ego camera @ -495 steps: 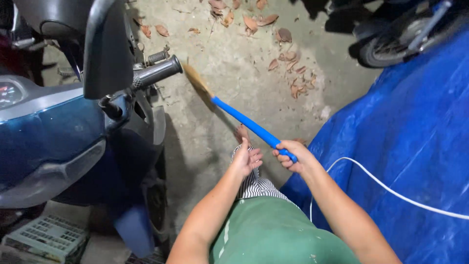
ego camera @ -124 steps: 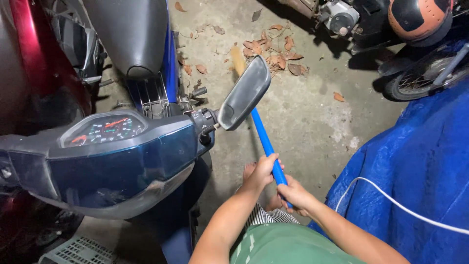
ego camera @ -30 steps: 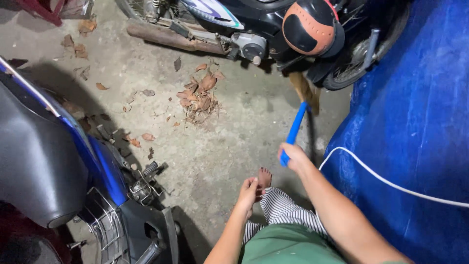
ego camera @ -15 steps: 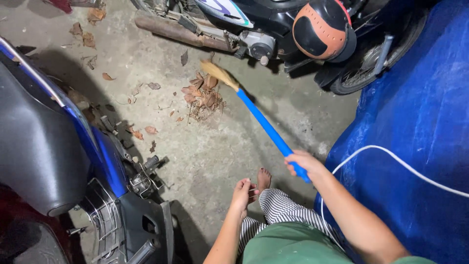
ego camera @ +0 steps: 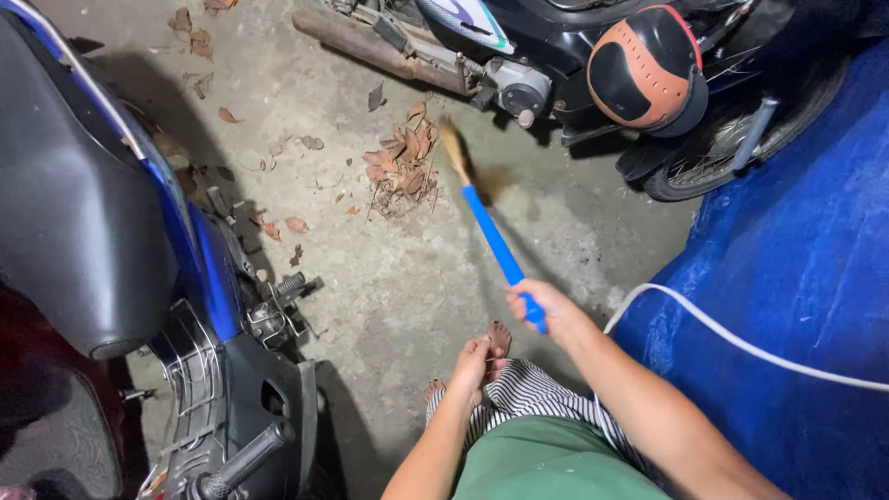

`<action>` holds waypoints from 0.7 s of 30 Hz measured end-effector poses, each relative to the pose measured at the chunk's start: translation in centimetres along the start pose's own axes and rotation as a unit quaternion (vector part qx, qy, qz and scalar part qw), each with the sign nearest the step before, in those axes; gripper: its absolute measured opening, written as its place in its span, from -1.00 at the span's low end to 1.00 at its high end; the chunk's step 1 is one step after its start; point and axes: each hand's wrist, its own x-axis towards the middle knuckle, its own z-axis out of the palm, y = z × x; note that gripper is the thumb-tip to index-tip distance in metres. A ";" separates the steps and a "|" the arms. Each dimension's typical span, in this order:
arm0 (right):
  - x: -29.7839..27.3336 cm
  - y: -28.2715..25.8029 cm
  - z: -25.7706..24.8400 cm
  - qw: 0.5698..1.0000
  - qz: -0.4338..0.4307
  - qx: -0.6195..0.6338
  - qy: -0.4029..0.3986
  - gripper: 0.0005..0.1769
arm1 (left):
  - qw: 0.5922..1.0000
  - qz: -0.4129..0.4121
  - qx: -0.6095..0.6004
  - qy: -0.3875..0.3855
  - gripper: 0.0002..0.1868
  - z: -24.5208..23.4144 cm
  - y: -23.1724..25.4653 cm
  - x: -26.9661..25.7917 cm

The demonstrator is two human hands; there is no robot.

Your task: Sweeping leaves and debris from a concrete floor using a broom

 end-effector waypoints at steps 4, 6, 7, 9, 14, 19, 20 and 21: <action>-8.5 -0.7 -0.1 0.993 0.041 0.090 -0.063 -0.76 | 1.000 -0.002 0.025 -0.012 -0.74 0.7 1.5 -0.5; -11.1 1.0 -0.5 0.995 0.070 0.046 -0.051 -0.75 | 1.000 0.001 0.006 -0.013 -0.77 0.0 1.5 0.8; -11.2 2.9 -1.2 0.995 0.068 0.045 -0.051 -0.75 | 1.000 0.002 0.005 -0.014 -0.77 -0.4 1.7 0.9; -11.1 6.4 -2.5 0.995 0.097 -0.003 -0.031 -0.72 | 1.000 0.009 -0.017 -0.004 -0.73 -1.4 2.0 1.2; -3.4 11.5 -3.1 0.988 0.153 -0.018 0.002 -0.81 | 0.998 0.006 -0.053 0.011 -0.66 -3.6 1.6 -0.6; -2.8 8.9 5.0 0.982 0.161 -0.091 -0.029 -0.80 | 0.990 0.006 -0.137 -0.008 -0.62 -2.6 3.3 -2.5; -3.8 7.5 6.5 0.983 0.159 -0.074 -0.053 -0.79 | 0.986 0.020 -0.160 -0.028 -0.58 -1.6 5.2 -4.4; -4.8 6.2 7.9 0.983 0.156 -0.058 -0.076 -0.77 | 0.981 0.035 -0.184 -0.047 -0.54 -0.7 7.2 -6.3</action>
